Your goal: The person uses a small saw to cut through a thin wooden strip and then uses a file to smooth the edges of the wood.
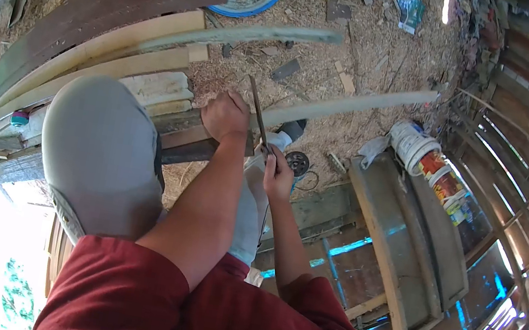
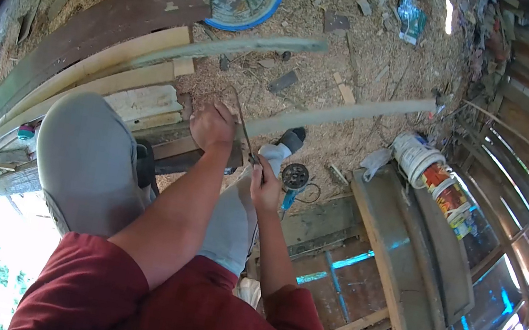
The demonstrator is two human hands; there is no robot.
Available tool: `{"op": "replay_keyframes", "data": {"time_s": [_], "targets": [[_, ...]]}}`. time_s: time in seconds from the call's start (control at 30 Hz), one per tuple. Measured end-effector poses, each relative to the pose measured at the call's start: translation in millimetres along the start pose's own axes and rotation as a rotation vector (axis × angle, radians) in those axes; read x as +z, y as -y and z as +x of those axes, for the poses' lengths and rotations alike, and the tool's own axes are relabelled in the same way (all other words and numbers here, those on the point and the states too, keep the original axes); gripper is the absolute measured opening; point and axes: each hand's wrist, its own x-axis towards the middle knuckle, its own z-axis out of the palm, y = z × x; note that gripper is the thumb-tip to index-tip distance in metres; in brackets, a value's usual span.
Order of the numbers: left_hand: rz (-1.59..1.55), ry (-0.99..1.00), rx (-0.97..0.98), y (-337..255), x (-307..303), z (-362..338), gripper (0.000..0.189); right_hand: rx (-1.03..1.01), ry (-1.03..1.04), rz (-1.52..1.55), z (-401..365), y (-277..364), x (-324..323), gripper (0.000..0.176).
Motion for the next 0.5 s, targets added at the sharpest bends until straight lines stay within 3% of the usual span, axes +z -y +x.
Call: {"op": "replay_keyframes", "data": {"time_s": [0.1, 0.37, 0.5], "targets": [[-0.09, 0.124, -0.003, 0.5, -5.3, 4.1, 0.04, -0.032, -0.059, -0.116, -2.9, -5.8, 8.3, 0.037], [-0.126, 0.15, -0.03, 1.7, -12.0, 6.8, 0.04, 0.14, 0.011, -0.221, -5.3, 19.6, 1.7, 0.04], [-0.135, 0.106, -0.049, 1.2, -6.4, 4.9, 0.039, 0.015, 0.04, -0.198, 0.0, 7.9, -5.0, 0.041]]}}
